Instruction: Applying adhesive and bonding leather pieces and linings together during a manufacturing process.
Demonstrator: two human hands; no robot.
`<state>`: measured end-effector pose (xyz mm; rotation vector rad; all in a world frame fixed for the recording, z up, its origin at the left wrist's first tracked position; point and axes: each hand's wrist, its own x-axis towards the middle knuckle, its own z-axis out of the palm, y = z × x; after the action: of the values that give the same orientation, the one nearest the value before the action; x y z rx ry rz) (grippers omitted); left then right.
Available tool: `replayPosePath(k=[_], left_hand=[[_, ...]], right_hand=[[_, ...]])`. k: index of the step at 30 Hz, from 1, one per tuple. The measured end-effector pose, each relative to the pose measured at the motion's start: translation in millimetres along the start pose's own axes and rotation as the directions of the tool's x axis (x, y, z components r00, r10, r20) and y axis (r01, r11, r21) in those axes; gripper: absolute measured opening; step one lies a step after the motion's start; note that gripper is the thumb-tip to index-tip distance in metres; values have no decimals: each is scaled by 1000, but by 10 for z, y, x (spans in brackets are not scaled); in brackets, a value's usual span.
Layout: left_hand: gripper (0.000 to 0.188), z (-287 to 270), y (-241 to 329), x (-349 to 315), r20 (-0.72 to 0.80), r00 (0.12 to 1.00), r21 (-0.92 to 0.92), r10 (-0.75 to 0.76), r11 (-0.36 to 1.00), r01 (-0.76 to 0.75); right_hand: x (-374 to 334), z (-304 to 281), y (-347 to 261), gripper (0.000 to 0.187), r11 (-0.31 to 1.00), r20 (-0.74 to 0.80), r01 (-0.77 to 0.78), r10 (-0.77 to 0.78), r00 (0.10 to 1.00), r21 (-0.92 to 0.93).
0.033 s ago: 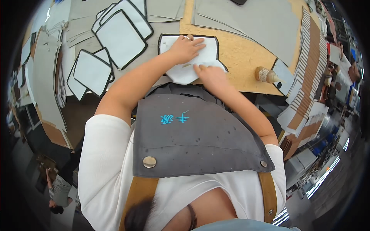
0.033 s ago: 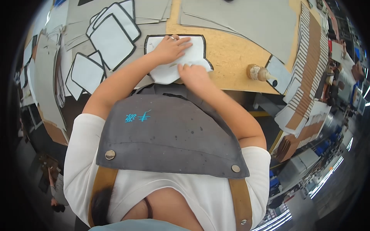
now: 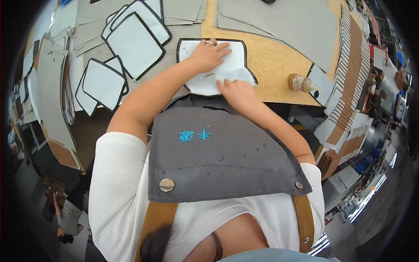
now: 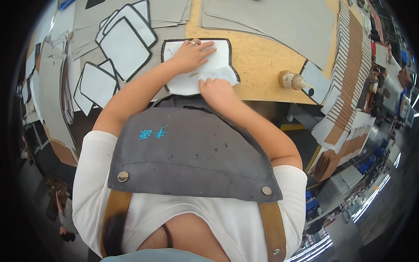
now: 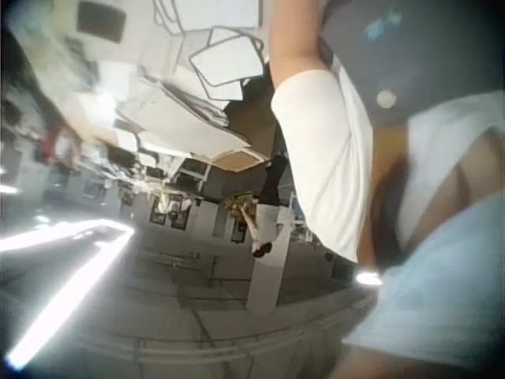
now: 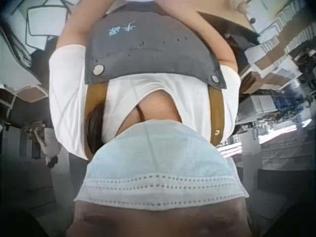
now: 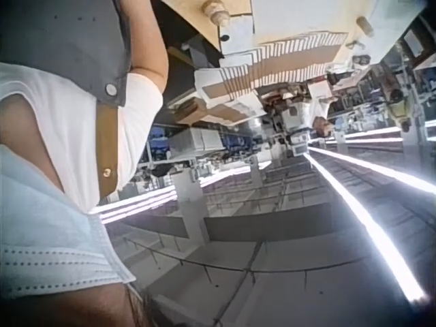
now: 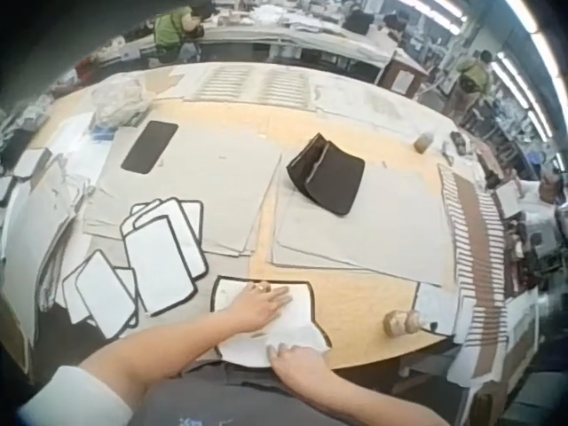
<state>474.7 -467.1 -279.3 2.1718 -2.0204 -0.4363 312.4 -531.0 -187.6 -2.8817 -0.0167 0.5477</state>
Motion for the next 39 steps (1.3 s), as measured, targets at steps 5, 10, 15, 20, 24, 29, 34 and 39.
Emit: replayPosePath(k=[5, 10, 15, 20, 24, 29, 34, 39], left_hand=[[33, 114, -174, 40, 10, 998, -401, -66, 914, 64], [29, -338, -394, -406, -213, 880, -748, -424, 651, 132], [27, -245, -348, -1055, -281, 804, -511, -524, 791, 337], [29, -381, -315, -804, -307, 890, -530, -337, 837, 134], [32, -411, -207, -160, 237, 967, -738, 88, 664, 121], [33, -78, 123, 364, 357, 906, -511, 229, 859, -16], [40, -154, 329, 328, 400, 916, -168, 38, 985, 32], [33, -280, 66, 265, 352, 936, -585, -28, 774, 243]], right_hand=[[-25, 66, -35, 26, 997, 48, 30, -33, 998, 65], [78, 134, 68, 32, 976, -232, 82, -33, 972, 203], [188, -50, 149, 39, 972, 3, -36, 36, 999, 234], [303, 43, 115, 11, 984, -139, 52, -28, 990, 172], [322, 128, 44, 11, 987, -171, 33, -6, 985, 157], [295, 80, -86, 35, 982, -46, -65, 74, 996, 179], [179, 194, -187, 22, 986, -277, -42, 87, 957, 164], [215, 92, -114, 29, 973, -140, -74, 106, 985, 217]])
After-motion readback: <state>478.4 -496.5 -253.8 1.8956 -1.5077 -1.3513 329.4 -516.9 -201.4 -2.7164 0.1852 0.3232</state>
